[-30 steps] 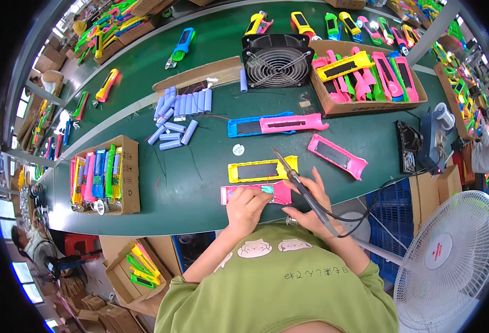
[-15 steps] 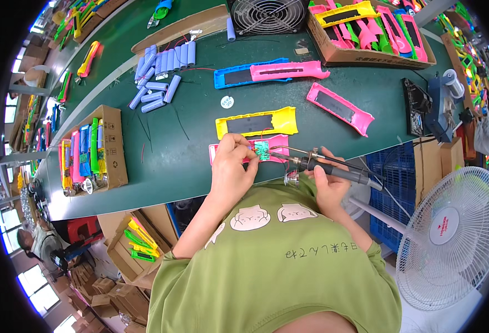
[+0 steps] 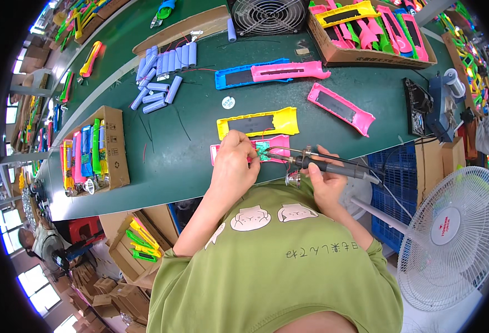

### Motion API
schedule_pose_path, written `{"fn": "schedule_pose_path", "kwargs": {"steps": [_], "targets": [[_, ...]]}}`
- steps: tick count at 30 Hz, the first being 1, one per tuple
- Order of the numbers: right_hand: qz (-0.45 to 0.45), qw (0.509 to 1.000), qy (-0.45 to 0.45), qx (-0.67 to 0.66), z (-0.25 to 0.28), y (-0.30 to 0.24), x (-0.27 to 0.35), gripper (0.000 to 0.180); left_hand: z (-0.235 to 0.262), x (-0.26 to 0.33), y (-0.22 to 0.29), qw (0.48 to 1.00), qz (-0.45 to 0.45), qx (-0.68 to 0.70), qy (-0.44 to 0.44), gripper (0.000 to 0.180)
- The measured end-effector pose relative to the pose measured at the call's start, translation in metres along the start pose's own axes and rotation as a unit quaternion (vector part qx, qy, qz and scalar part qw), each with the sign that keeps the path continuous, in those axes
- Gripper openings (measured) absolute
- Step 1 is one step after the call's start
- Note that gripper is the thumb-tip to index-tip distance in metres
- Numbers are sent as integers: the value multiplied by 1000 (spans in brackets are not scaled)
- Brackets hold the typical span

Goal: The person solders components into flashlight casings using a soldering iron, fits the parts together, and places the assembled flashlights onto a conveyor belt.

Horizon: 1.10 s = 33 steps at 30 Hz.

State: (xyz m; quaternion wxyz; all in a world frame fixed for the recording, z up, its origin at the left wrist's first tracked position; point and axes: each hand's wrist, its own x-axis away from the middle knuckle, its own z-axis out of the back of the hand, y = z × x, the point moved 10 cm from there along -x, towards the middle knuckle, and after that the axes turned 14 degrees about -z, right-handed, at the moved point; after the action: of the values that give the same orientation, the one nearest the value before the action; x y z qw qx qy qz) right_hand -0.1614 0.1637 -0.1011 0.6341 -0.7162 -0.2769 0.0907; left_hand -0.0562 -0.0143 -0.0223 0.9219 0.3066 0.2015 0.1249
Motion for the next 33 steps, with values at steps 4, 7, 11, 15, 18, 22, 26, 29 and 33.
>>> {"fn": "schedule_pose_path", "kwargs": {"steps": [4, 7, 11, 15, 18, 22, 26, 29, 33], "targets": [[78, 992, -16, 96, -7, -10, 1, 22, 0, 0, -2, 1000, 7, 4, 0, 9], [66, 995, -18, 72, -7, -10, 1, 23, -1, -1, -3, 1000, 8, 4, -2, 9], [-17, 999, -37, -36, -9, -15, 1, 24, -2, -1, -3, 1000, 9, 3, -6, 9], [-9, 998, -47, -51, -4, -16, 0, 24, -2, -1, -3, 1000, 11, -1, -14, 9], [24, 999, -31, -28, -1, -21, 1, 25, -2, -3, -1, 1000, 8, -2, -19, 9], [9, 999, -22, -40, 3, -18, 0, 25, -2, -3, 0, 1000, 6, -3, -24, 10], [61, 998, 10, 0, 6, -24, 2, 28, 1, -4, 0, 1000, 8, 2, -22, 13], [64, 998, 15, -10, 10, -22, 3, 28, 5, -1, -2, 984, 11, 163, -64, 18], [17, 998, -13, -56, 9, -21, 2, 25, 18, 25, 12, 962, -157, -30, -223, 27]]}}
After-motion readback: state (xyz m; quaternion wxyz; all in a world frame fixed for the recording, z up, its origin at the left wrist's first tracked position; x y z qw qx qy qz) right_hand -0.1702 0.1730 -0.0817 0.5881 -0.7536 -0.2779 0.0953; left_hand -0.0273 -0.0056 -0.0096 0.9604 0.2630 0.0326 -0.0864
